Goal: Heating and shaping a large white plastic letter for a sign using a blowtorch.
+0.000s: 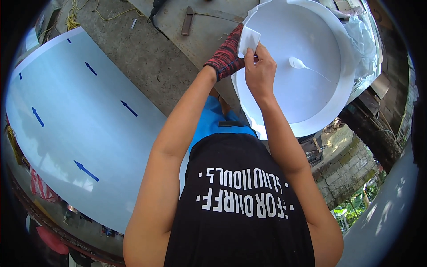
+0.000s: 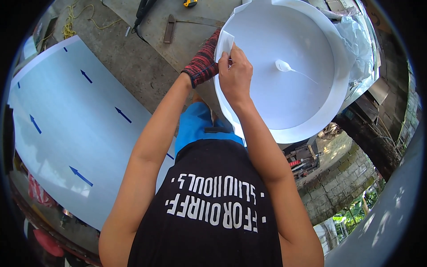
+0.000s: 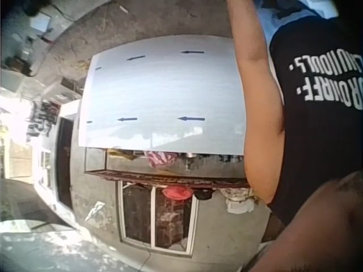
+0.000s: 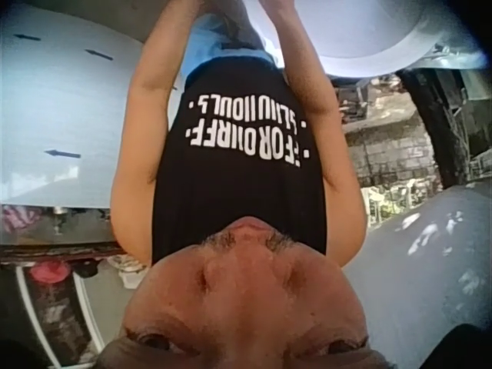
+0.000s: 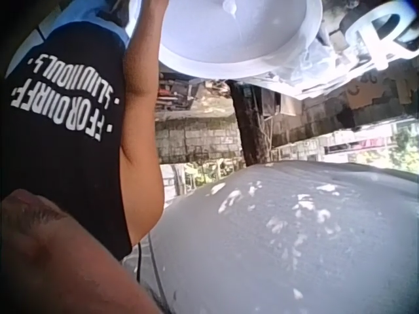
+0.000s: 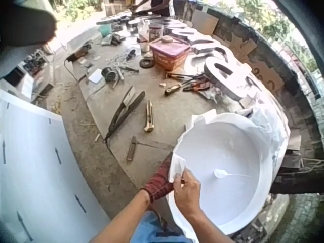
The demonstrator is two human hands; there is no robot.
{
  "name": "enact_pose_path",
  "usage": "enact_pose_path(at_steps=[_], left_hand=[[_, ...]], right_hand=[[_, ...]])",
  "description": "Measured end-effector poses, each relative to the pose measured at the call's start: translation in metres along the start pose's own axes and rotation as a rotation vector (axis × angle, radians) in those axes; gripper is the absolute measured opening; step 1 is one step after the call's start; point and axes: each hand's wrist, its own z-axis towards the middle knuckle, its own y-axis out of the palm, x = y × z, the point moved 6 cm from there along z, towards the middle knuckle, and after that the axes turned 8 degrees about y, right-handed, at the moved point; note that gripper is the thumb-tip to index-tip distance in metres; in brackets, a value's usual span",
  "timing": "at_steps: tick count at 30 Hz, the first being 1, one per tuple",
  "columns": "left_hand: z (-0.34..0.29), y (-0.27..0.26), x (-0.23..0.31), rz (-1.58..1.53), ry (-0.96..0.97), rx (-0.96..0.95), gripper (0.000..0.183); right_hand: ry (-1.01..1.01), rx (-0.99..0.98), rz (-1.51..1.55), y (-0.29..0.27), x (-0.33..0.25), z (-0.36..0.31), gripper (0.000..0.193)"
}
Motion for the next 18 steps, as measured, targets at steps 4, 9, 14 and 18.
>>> enact_pose_path(at_steps=[4,9,14,18], left_hand=[[0.007,-0.002,0.001,0.036,0.007,-0.022,0.103],[0.008,0.001,-0.018,0.073,0.017,-0.056,0.102],[0.008,0.001,-0.022,-0.004,0.047,-0.053,0.101],[0.004,-0.002,-0.01,-0.011,0.03,-0.053,0.09]], right_hand=[[-0.036,0.126,0.037,-0.001,0.006,0.004,0.033],[-0.097,0.074,0.063,0.01,-0.005,0.003,0.04],[-0.117,0.075,0.055,0.015,-0.003,0.001,0.041],[-0.103,0.08,0.08,0.01,-0.001,0.001,0.039]])
